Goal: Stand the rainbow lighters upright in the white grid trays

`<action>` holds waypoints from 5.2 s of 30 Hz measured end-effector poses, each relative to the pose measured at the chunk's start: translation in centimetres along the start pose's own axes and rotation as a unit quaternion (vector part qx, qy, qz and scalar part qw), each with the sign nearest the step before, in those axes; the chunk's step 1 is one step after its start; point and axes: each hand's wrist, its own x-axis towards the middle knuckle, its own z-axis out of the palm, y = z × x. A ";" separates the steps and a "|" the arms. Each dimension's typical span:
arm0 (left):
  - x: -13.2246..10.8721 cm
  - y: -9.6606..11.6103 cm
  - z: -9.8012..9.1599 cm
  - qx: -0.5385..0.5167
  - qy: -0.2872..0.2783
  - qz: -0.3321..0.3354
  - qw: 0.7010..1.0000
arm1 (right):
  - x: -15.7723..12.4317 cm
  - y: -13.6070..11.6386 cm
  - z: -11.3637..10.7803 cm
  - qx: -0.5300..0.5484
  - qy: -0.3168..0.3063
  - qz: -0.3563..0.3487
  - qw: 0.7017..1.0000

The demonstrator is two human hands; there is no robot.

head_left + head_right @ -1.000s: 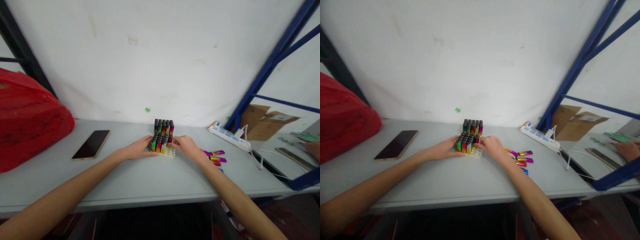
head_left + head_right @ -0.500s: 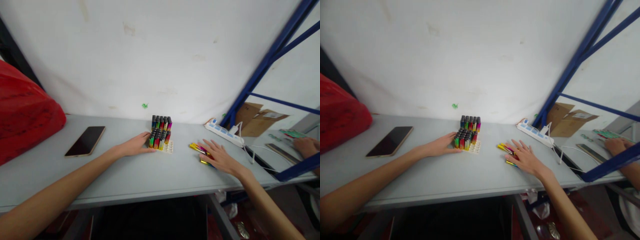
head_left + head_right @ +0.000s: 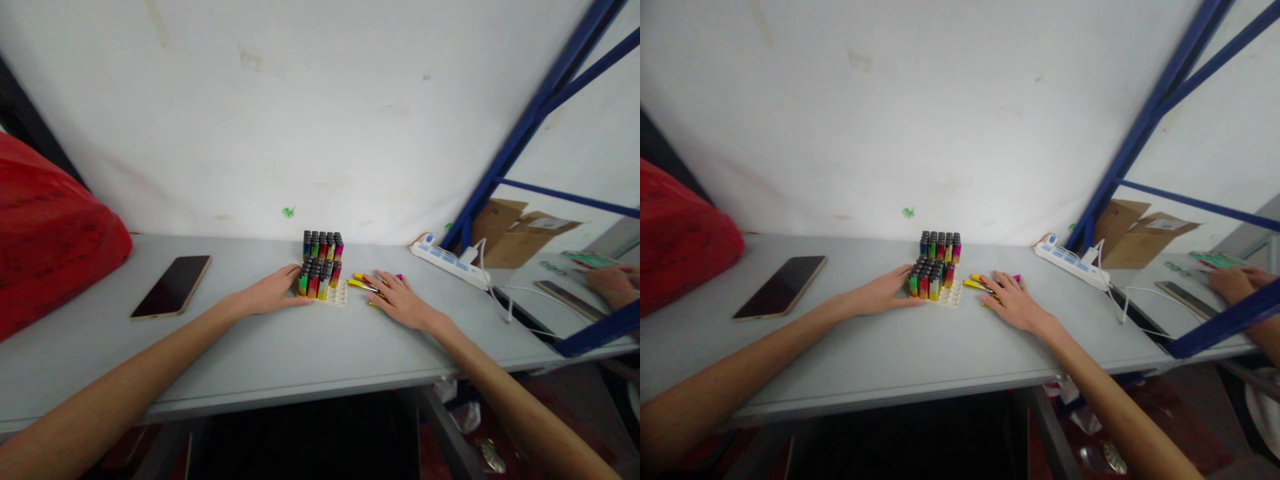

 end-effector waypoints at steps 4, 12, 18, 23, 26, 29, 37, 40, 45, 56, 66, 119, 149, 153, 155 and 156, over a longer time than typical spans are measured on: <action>0.0 -0.1 0.0 0.011 -0.005 -0.002 1.000 | 1.6 -0.2 -0.7 0.011 0.049 -0.044 0.998; -0.2 0.1 0.0 0.014 0.000 0.000 1.000 | 5.7 -1.2 -2.5 -0.010 -0.024 -0.086 0.996; -0.3 0.2 -0.1 0.014 0.004 0.009 1.000 | 5.9 0.7 -2.7 -0.014 -0.006 -0.108 0.994; -0.2 -0.1 0.1 0.024 -0.003 -0.003 1.000 | 5.8 1.6 -3.5 0.039 -0.013 -0.046 0.998; -0.1 -0.1 0.1 0.031 -0.005 -0.006 0.999 | 6.1 1.8 -4.6 0.105 0.005 -0.044 0.994; -0.2 0.0 0.1 0.028 -0.001 -0.008 1.000 | 7.0 1.7 -5.4 0.244 0.038 -0.040 0.968; -0.3 0.0 0.0 0.009 0.008 0.002 1.000 | 9.7 -1.5 -3.2 0.613 0.131 0.036 0.779; -0.2 -0.1 0.0 0.008 0.005 0.004 1.000 | 9.3 -3.2 -2.3 0.682 0.084 0.049 0.725; -0.4 0.2 0.0 -0.004 0.005 0.013 1.000 | 8.5 -5.4 -1.7 0.656 0.053 0.036 0.752; -0.3 0.3 -0.1 0.007 0.001 0.004 1.000 | 8.0 -5.9 0.3 0.331 0.219 0.034 0.917; -0.5 0.3 -0.1 0.010 -0.001 0.005 1.000 | 7.5 -6.0 -0.4 0.299 0.188 -0.002 0.936; -0.5 1.0 -0.4 0.011 -0.023 -0.029 0.999 | 6.7 2.2 -1.8 0.113 0.035 -0.051 0.992; -0.5 0.1 0.0 0.015 0.004 0.006 1.000 | 7.1 -6.0 0.6 0.295 0.177 0.028 0.939; -0.5 0.1 0.0 0.010 -0.001 -0.003 1.000 | 7.0 -6.5 0.1 0.281 0.167 0.024 0.945; -0.4 0.1 0.0 0.011 -0.005 -0.005 1.000 | 6.9 -6.7 -0.2 0.280 0.164 0.013 0.946; -0.4 0.1 0.0 0.013 -0.006 -0.004 1.000 | 6.8 -6.8 -0.3 0.277 0.164 0.009 0.947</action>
